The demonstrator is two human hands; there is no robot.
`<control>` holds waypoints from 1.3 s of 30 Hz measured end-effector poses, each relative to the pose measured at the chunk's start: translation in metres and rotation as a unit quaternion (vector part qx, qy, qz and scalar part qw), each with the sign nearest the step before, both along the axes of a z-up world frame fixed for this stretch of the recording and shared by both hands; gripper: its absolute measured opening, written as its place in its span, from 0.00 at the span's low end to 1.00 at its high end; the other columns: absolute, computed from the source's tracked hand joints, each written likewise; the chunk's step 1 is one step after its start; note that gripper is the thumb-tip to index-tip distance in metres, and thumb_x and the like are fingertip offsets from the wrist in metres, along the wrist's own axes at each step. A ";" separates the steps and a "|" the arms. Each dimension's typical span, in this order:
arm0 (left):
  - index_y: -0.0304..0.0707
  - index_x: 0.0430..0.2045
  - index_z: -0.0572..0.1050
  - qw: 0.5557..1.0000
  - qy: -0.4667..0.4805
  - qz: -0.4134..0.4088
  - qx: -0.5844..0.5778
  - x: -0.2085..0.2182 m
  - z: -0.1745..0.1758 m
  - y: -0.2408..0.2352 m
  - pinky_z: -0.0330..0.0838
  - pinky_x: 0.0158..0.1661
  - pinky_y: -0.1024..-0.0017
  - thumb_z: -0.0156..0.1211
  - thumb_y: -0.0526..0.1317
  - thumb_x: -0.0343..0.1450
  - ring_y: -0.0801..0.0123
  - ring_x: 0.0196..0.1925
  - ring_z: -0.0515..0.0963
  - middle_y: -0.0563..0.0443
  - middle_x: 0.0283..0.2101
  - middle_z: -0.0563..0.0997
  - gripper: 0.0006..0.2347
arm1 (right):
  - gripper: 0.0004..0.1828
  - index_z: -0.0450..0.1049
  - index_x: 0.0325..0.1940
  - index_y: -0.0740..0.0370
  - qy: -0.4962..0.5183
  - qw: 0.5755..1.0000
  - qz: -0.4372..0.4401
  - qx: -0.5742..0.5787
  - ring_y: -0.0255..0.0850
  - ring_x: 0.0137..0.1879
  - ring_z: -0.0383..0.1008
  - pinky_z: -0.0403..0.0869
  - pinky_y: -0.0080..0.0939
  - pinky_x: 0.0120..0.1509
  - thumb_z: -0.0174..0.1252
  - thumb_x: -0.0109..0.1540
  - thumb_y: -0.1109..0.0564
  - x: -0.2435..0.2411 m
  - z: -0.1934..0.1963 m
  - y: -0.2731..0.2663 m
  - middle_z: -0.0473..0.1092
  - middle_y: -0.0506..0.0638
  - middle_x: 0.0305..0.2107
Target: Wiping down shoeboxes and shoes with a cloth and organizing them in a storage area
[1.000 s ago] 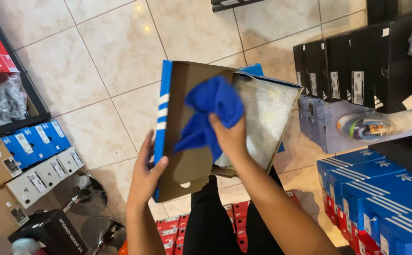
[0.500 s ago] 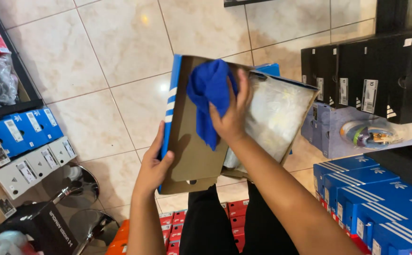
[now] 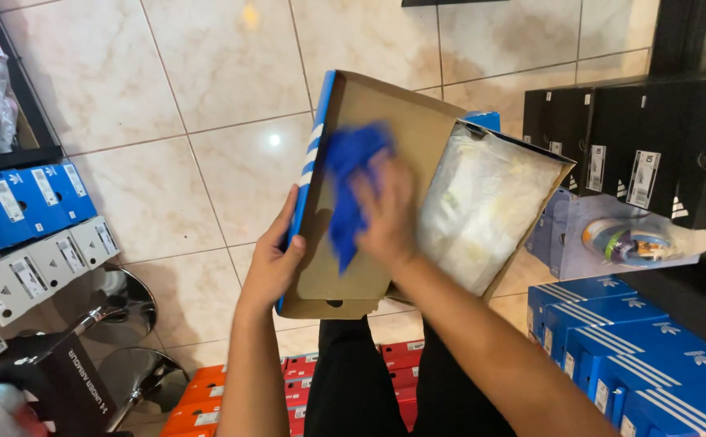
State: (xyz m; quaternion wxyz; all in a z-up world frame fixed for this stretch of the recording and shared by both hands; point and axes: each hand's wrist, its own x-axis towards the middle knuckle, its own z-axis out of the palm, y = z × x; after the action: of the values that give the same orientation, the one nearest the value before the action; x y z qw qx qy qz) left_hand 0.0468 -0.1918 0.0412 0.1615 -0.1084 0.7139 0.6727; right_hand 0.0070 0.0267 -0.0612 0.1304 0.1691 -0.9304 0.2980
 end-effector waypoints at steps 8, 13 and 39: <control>0.42 0.72 0.57 1.000 -0.002 0.005 -0.007 0.012 -0.009 -0.002 0.51 0.70 0.51 0.49 0.49 0.77 0.50 0.76 0.55 0.42 0.75 0.60 0.27 | 0.14 0.70 0.60 0.58 -0.015 0.996 0.066 -0.062 0.68 0.58 0.69 0.65 0.68 0.60 0.56 0.70 0.55 -0.037 0.048 0.049 0.68 0.64 0.55; 0.43 0.73 0.57 1.000 -0.005 0.004 -0.022 0.008 0.003 0.001 0.51 0.70 0.50 0.47 0.52 0.77 0.50 0.76 0.55 0.41 0.74 0.60 0.28 | 0.13 0.73 0.45 0.53 -0.099 0.986 0.034 -0.134 0.57 0.50 0.69 0.68 0.55 0.54 0.60 0.61 0.47 -0.048 0.084 -0.003 0.66 0.56 0.45; 0.43 0.74 0.28 0.959 -0.086 -0.060 0.264 0.024 0.045 0.067 0.78 0.48 0.56 0.37 0.72 0.73 0.44 0.48 0.84 0.25 0.49 0.80 0.45 | 0.46 0.70 0.56 0.69 -0.414 0.716 -0.343 -0.445 0.49 0.47 0.79 0.77 0.45 0.57 0.67 0.32 0.76 0.276 0.042 0.280 0.77 0.62 0.50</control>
State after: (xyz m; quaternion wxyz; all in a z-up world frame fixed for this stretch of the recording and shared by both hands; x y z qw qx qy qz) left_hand 0.0711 -0.1244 0.0860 0.2852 -0.0764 0.5000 0.8142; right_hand 0.2833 0.3071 -0.0193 -0.1145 -0.3798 -0.6452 0.6530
